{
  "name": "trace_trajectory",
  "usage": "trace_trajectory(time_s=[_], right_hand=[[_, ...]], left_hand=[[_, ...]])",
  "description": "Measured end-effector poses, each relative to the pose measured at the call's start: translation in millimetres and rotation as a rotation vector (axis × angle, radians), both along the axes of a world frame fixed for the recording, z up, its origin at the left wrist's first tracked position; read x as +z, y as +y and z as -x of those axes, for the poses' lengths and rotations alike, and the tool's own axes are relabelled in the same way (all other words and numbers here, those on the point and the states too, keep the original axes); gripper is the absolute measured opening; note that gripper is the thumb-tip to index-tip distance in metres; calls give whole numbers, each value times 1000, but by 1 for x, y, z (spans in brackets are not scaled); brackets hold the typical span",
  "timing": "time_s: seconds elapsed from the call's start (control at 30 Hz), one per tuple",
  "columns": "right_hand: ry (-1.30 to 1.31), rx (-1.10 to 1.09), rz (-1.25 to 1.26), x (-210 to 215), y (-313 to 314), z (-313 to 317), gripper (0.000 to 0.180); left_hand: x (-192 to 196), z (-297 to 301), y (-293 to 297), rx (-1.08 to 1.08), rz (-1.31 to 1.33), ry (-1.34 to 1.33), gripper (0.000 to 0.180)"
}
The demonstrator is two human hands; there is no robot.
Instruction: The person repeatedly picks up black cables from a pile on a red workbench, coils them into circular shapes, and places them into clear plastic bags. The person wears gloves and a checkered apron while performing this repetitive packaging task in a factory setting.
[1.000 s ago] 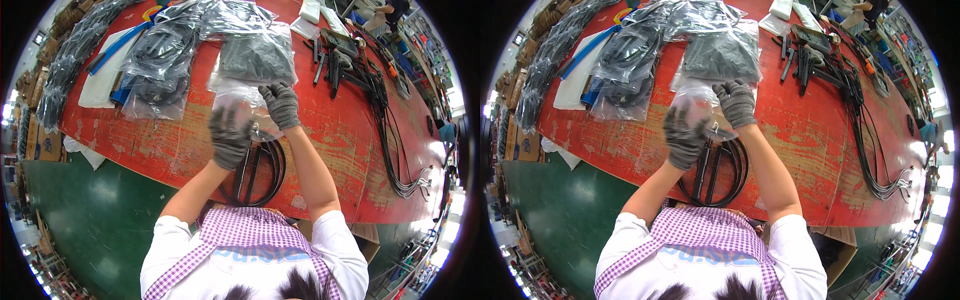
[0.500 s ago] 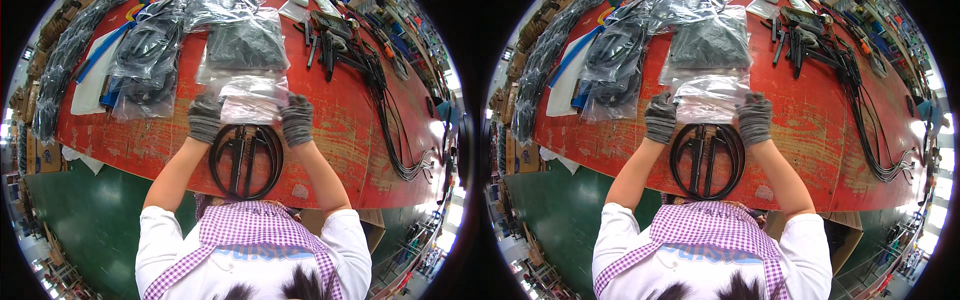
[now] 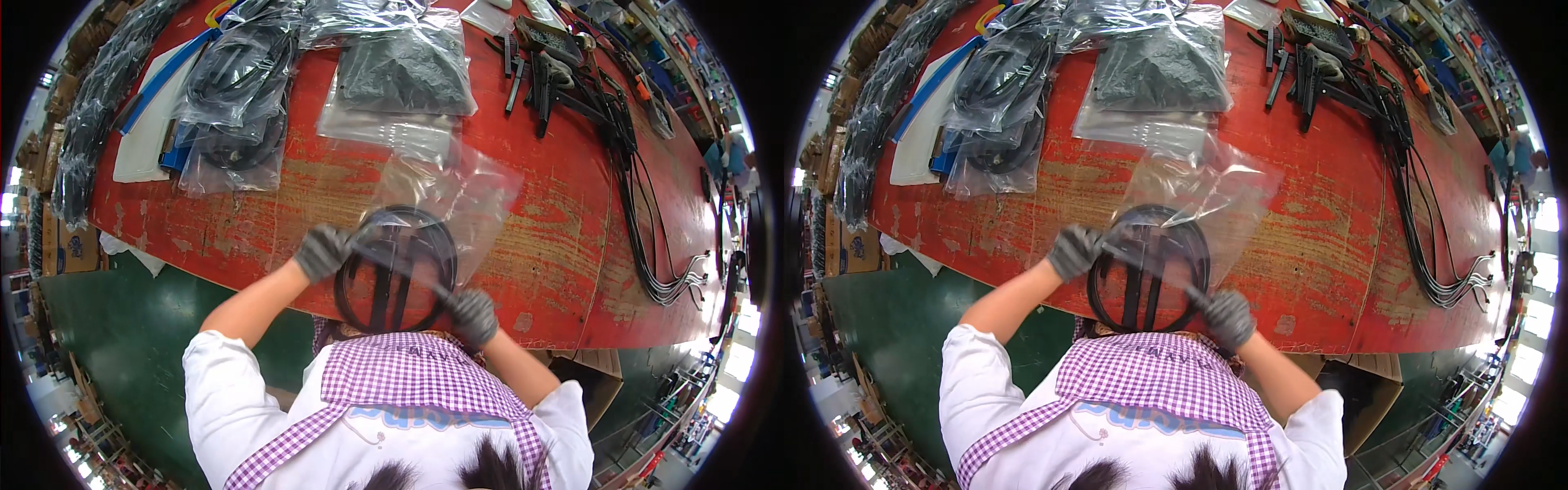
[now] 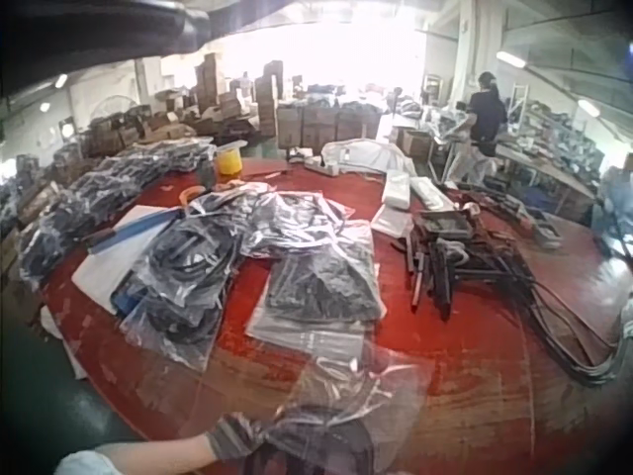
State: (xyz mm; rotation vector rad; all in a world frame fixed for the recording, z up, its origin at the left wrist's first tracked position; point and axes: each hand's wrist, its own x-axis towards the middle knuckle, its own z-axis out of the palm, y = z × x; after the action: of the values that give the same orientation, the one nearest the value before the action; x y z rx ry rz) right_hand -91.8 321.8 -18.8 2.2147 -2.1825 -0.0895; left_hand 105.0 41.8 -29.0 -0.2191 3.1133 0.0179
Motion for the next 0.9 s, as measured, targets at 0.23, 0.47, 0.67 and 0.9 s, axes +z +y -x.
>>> trace_trajectory(time_s=[0.23, 0.47, 0.67, 0.9], right_hand=[[-550, 131, -180, 12, 21, -13, 41], [-1080, 158, 154, 158, -39, 46, 46], [-911, -75, 355, 247, -103, 79, 25], [-1150, -244, 729, 258, -245, 136, 18]], left_hand=[[-4, -103, 121, 403, -505, 89, 37], [173, -66, 60, 344, -809, 444, 25], [266, -22, -4, 648, -690, 534, 24], [272, 68, -155, 678, -188, 782, 20]])
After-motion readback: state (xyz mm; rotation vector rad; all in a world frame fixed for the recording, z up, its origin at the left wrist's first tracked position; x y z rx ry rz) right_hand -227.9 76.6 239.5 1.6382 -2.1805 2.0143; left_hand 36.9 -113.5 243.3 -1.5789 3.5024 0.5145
